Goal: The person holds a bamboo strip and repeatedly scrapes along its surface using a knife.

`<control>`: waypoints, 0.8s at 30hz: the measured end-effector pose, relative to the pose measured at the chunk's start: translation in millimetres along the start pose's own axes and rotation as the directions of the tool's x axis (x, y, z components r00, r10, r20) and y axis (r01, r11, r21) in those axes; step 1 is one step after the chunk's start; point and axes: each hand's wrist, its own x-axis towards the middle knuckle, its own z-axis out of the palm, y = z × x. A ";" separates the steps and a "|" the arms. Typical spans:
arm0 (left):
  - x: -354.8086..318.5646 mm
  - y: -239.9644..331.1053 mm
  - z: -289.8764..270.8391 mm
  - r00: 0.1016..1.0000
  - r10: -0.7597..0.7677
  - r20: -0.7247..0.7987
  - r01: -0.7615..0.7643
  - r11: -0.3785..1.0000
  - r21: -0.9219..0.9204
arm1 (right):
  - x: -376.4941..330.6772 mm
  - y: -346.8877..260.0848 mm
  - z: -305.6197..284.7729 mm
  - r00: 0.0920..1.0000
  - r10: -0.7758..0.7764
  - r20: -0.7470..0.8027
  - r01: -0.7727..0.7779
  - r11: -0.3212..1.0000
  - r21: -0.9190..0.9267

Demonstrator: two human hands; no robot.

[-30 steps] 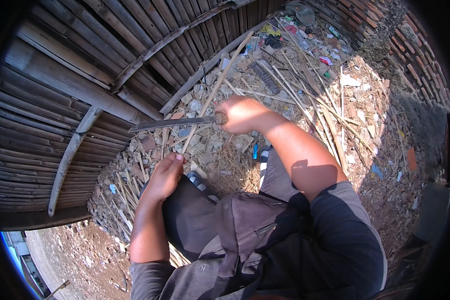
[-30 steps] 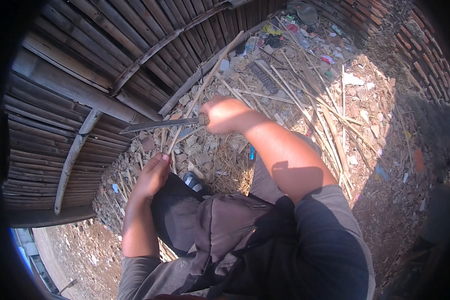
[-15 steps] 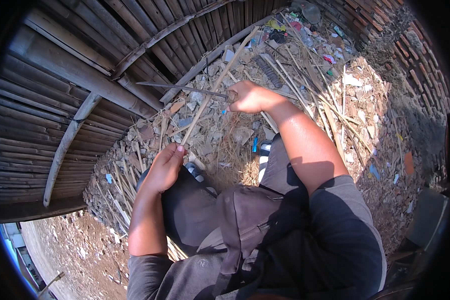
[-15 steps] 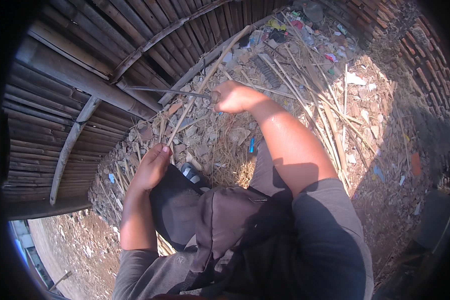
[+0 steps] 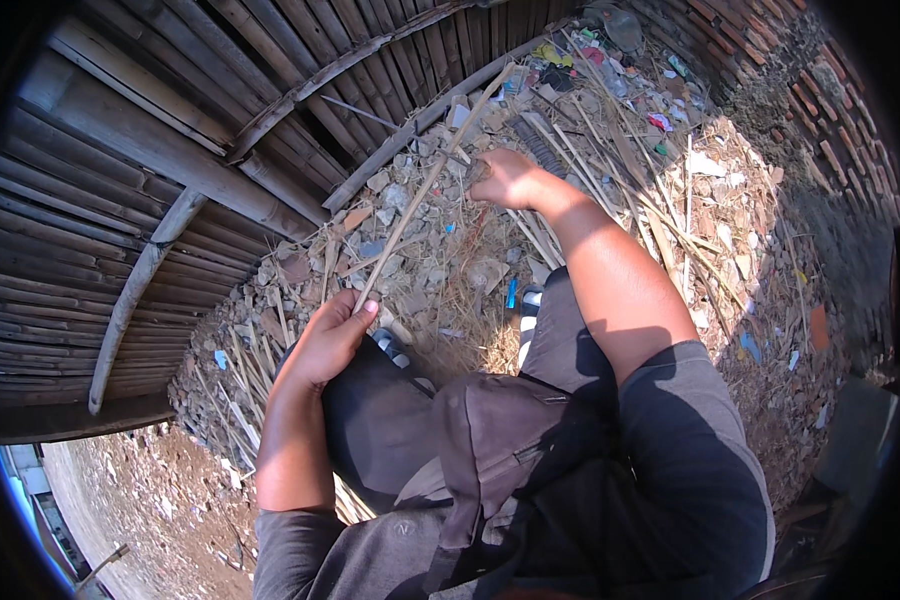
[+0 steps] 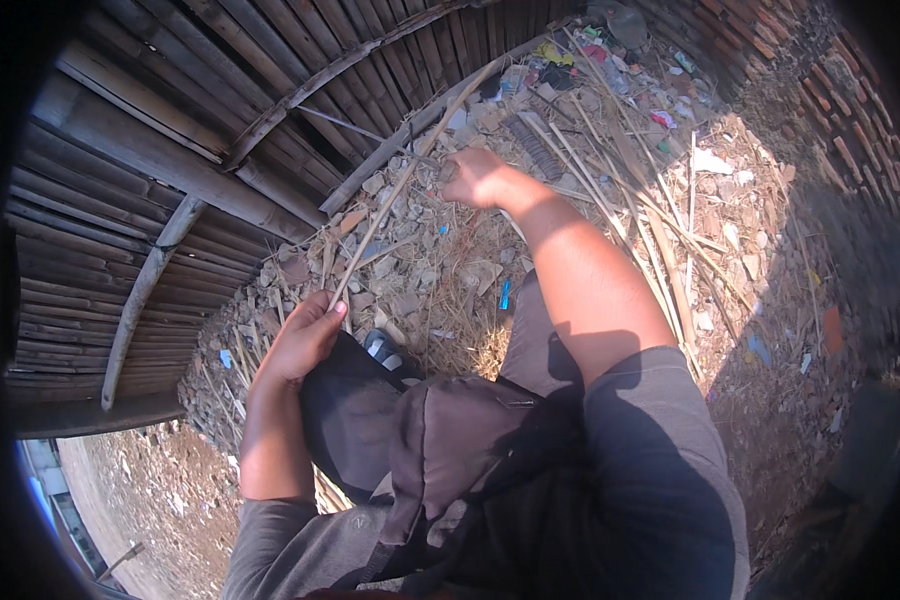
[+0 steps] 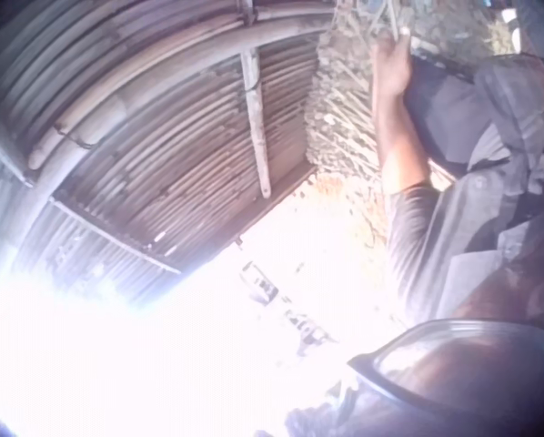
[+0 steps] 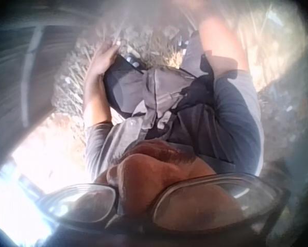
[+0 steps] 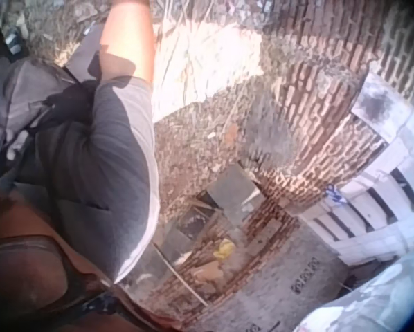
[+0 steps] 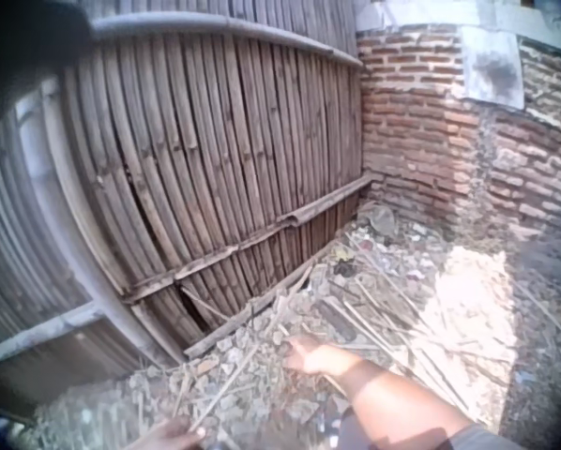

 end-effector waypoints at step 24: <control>-0.5 -2.9 -3.2 0.991 0.120 0.057 -0.122 0.991 0.049 | 1.9 23.8 1.0 0.990 0.123 -0.068 -0.106 0.971 0.212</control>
